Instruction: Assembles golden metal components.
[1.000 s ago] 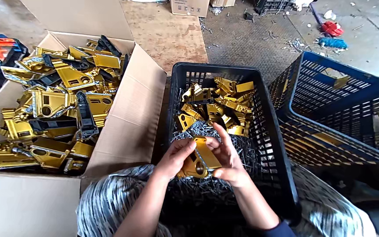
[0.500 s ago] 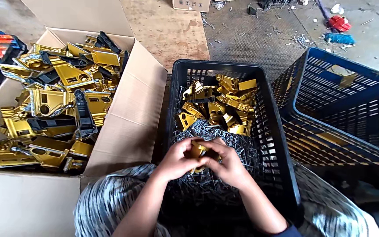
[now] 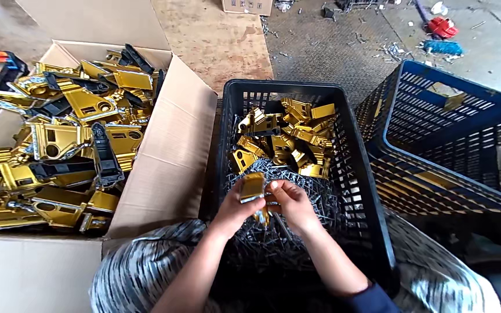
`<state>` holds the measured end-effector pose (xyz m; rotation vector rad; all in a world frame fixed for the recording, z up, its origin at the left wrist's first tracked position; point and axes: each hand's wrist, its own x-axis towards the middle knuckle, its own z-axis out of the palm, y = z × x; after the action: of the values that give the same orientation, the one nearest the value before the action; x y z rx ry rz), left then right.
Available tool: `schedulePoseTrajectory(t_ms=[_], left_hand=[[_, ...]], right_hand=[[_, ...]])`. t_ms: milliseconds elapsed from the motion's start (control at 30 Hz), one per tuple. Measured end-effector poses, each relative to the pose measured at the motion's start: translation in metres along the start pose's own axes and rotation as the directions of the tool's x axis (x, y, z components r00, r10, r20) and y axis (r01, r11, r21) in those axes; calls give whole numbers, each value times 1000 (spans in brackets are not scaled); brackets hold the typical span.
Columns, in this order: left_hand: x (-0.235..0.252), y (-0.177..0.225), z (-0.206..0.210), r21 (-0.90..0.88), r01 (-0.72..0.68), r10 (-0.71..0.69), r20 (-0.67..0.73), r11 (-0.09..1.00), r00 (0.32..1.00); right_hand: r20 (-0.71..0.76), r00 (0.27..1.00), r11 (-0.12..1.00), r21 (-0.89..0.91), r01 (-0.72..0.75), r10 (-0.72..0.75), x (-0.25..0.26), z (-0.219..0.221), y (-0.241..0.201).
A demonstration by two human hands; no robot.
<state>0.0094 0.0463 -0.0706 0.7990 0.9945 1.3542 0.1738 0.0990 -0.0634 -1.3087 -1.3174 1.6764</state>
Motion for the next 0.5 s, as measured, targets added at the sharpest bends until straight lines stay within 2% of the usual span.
schedulePoseTrajectory(t_ms=[33,67,100,133,167,233,367,467,500], left_hand=[[4,-1,0,-3,21,-21,-116,1000,993],[9,-2,-1,-9,46,-47,-221,999,974],[13,-2,-2,-34,63,-70,-316,997,946],[17,-1,-4,-63,71,-90,-385,996,919],[20,1,-4,-103,84,-120,-429,991,895],[26,4,-3,-176,114,-184,-458,978,870],[32,1,-2,-218,195,-274,-436,956,857],[35,-4,5,-43,207,-196,-555,977,809],[35,-4,8,39,205,-145,-580,978,802]], right_hand=[[8,1000,913,-407,-5,9,6,-10,11],[29,993,695,-717,-61,117,8,-16,17],[16,959,462,-879,-122,283,10,-17,26],[-24,910,290,-944,-157,414,11,-16,39],[-51,874,196,-966,-165,483,10,-15,51],[-53,856,194,-965,-177,515,9,-18,54],[-45,941,366,-914,-174,335,-7,-29,15],[17,981,484,-871,-80,193,-34,-38,10],[31,997,535,-845,-9,65,-46,-41,8]])
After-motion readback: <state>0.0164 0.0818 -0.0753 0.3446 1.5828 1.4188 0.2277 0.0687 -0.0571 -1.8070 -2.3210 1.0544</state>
